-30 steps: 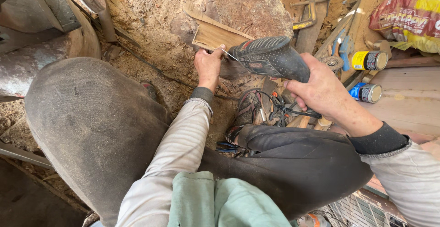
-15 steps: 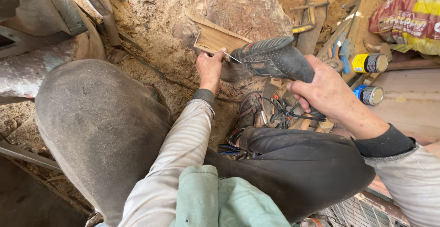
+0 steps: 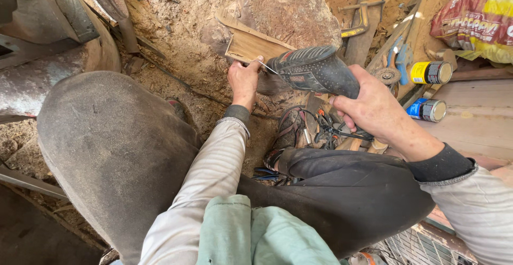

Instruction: The person uses a power drill to drive screws into a curved wooden piece, then manually inserts a metal wire through pre-drilled holes to secure the assembly. The person flips the piece and continues drilling and inserting the wire.

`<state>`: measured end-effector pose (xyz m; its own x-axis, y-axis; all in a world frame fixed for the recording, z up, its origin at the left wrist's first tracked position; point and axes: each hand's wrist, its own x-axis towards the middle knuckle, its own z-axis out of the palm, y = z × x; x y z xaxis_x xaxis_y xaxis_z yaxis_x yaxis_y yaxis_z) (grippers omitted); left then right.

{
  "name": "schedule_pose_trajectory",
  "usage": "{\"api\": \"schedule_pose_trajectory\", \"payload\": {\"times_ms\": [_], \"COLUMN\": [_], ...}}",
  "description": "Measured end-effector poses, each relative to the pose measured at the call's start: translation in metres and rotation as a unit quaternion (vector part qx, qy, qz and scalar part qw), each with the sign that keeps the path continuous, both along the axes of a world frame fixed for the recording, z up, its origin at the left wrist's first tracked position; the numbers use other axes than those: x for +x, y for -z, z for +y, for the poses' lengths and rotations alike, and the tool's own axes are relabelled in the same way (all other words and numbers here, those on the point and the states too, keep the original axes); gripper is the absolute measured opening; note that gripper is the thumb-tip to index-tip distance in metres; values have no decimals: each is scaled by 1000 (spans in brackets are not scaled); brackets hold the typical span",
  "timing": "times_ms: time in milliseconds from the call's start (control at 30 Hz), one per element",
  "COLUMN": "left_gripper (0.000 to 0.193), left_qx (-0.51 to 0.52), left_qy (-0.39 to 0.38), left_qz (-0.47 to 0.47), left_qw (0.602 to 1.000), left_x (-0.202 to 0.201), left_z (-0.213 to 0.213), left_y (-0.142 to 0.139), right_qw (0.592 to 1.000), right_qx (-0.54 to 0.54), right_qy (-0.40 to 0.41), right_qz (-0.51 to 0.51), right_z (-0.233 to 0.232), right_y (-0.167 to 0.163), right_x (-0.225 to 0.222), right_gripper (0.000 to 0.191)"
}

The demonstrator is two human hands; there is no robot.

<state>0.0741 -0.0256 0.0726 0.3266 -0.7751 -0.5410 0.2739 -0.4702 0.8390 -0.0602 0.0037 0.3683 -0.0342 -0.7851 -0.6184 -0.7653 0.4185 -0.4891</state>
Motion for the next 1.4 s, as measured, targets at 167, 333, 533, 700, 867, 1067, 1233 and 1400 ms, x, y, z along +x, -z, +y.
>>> {"api": "schedule_pose_trajectory", "payload": {"times_ms": [167, 333, 533, 700, 867, 1067, 1233, 1400], "left_gripper": [33, 34, 34, 35, 36, 31, 30, 23], "left_qx": [-11, -2, -10, -24, 6, -24, -5, -39], "left_qy": [-15, 16, -15, -6, -11, -14, -15, -31], "left_qz": [13, -24, 16, -47, -3, -2, 18, 105], "left_qw": [1000, 1000, 1000, 999, 1000, 1000, 1000, 993], "left_x": [1, 4, -1, -1, 0, -1, -1, -2], "left_z": [0, -2, -1, -1, 0, 1, 2, 2], "left_y": [-6, -6, -5, -3, -3, -9, -9, -12], "right_qw": [999, 999, 999, 1000, 999, 998, 996, 965], "right_qx": [-4, -7, -14, -7, -5, -18, -37, -143], "right_qy": [17, 23, 27, 14, 16, 35, 53, 127], "right_qz": [-32, -44, -30, -23, -50, -46, -62, -179], "right_z": [6, 9, 9, 5, 4, 14, 20, 33], "right_y": [-4, -13, -22, -8, -1, -8, -34, -72], "right_x": [3, 3, -1, 1, -1, -1, -12, -74], "right_gripper": [37, 37, 39, 37, 37, 37, 42, 29]}}
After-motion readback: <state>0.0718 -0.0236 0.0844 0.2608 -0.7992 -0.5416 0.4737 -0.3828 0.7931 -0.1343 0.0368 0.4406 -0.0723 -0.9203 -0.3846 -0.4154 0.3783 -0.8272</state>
